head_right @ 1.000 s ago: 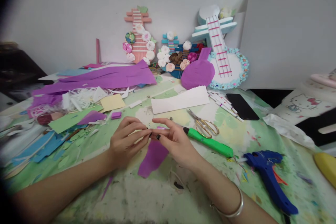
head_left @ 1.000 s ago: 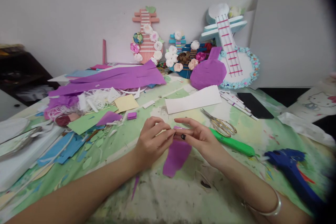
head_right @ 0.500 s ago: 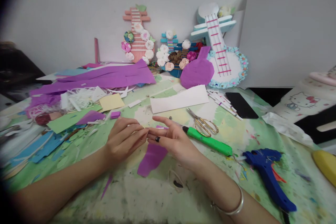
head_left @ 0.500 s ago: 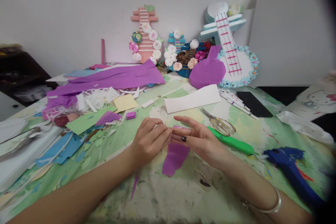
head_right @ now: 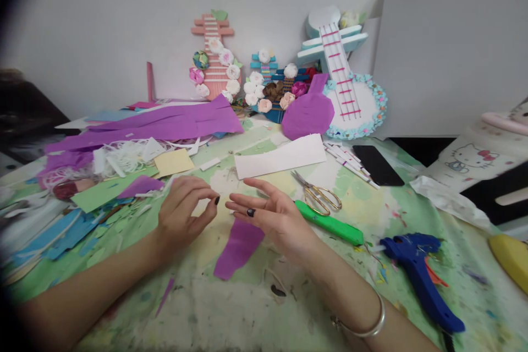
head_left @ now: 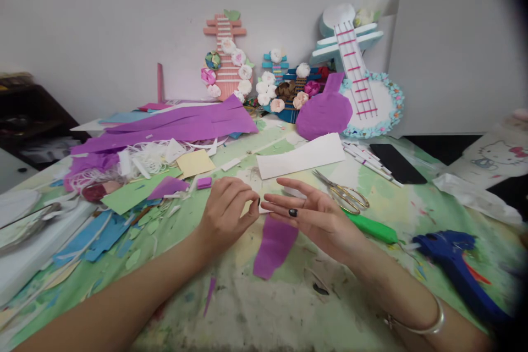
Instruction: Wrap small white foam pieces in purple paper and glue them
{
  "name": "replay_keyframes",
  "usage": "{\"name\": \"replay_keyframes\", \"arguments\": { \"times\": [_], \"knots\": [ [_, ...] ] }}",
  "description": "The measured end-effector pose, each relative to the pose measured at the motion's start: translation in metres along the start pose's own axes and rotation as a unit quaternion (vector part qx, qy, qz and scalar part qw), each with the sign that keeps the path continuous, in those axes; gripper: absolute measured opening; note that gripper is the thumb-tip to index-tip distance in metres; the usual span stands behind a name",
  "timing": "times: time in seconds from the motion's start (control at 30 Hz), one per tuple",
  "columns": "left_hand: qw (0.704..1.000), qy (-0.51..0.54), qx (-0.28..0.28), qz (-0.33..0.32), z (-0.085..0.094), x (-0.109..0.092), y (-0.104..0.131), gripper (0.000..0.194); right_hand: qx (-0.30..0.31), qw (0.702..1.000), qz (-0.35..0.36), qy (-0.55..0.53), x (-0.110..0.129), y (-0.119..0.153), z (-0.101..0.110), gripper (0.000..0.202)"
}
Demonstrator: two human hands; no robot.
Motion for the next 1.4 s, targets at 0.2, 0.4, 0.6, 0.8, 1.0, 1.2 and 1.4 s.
{"name": "replay_keyframes", "arguments": {
  "times": [0.2,0.4,0.6,0.8,1.0,1.2,1.4],
  "knots": [
    [0.996,-0.009,0.013,0.087,-0.003,0.022,0.001,0.015,-0.073,0.991,0.073,0.084,0.021,0.001,0.012,0.037],
    [0.974,-0.018,0.176,0.140,-0.039,0.046,0.015,0.033,-0.230,0.933,0.206,0.185,0.055,0.008,0.044,0.019],
    [0.961,-0.030,0.218,0.165,-0.049,0.055,0.022,0.043,-0.205,0.946,0.161,0.192,0.043,0.001,0.046,0.028],
    [0.939,0.125,0.306,0.100,-0.060,0.022,0.020,0.017,-0.176,0.955,0.102,0.215,0.031,-0.002,0.039,0.028],
    [0.932,0.158,0.299,0.129,-0.063,0.025,0.023,0.013,-0.178,0.948,0.091,0.248,0.029,-0.004,0.040,0.026],
    [0.945,0.179,0.220,0.161,-0.049,0.028,0.017,0.017,-0.155,0.882,0.169,0.412,0.038,-0.001,0.035,0.024],
    [0.928,0.246,0.230,0.158,-0.044,0.010,0.016,0.020,0.017,0.693,0.220,0.687,0.020,0.002,0.002,0.028]
  ]
}}
Point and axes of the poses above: each hand's wrist, its own y-axis away from the middle knuckle, its own z-axis out of the back of the hand, x = y × z, the point moved 6 cm from there along -y, towards the middle knuckle, and after that the axes turned 7 degrees about -y, right-handed, at the moved point
